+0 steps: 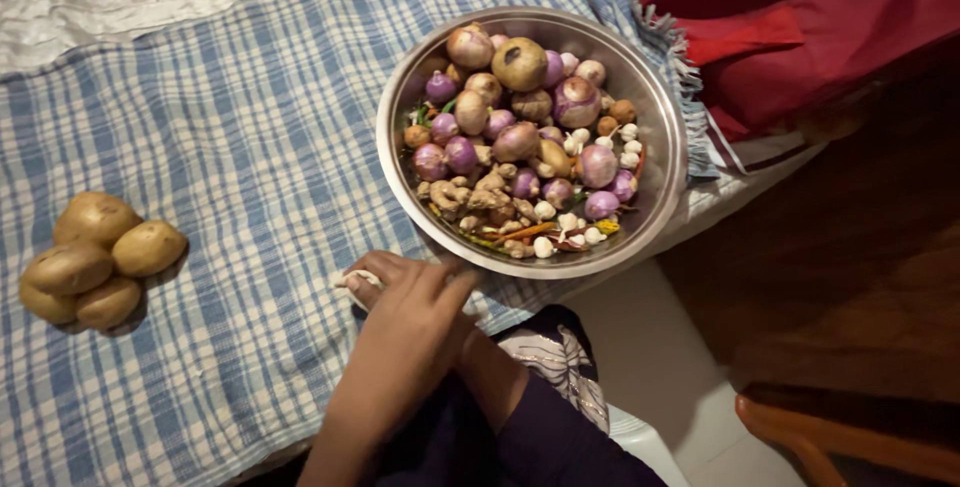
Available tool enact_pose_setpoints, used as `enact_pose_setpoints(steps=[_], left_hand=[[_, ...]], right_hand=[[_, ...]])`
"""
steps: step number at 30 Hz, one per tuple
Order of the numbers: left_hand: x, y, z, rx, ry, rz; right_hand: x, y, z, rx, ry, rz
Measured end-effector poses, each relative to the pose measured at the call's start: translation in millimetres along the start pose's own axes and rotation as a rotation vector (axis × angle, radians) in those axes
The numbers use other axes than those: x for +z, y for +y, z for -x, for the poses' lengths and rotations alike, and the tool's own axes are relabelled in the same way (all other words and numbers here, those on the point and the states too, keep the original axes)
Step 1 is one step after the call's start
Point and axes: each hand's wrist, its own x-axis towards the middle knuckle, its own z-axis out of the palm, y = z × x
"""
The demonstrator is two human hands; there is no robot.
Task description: The person cleans potatoes by hand, rubbing them with a small piece of cloth and placing them into a group on a checkered cloth before picking more vegetables from a large bowl.
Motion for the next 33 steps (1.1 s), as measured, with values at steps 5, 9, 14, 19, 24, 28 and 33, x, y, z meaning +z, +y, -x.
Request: enact_pose_setpoints(steps=[5, 9, 14, 19, 24, 28, 33], left_hand=[[68.1, -25.2, -100.3, -0.021, 0.188, 0.169], [124.6, -45.6, -152.2, 0.0, 0.286, -0.013], [151.2, -64.4, -154.7, -0.126, 0.271, -0.136], [138.5, -53.7, -135.0, -0.065, 0.354, -0.073], [114.6, -39.1, -121.7, -0.205, 0.318, 0.099], [102.4, -38.3, -117.6, -0.179, 0.233, 0.177], [116.5, -66.3, -149.2, 0.049, 0.334, 0.146]], right_hand=[[-2.9, 0.9, -1.2, -0.009, 0.01, -0.151], [-15.7, -11.9, -2.0, 0.047, -0.037, -0.076], [-24.1, -19.8, -3.5, 0.097, -0.081, -0.117], [-16.0, -20.5, -3.2, 0.014, -0.028, 0.051], [-14.2, -22.6, 0.1, 0.007, -0.034, 0.07], [-10.9, -20.2, -0.4, -0.081, 0.01, 0.096], [-7.0, -9.8, 2.3, 0.017, -0.073, 0.056]])
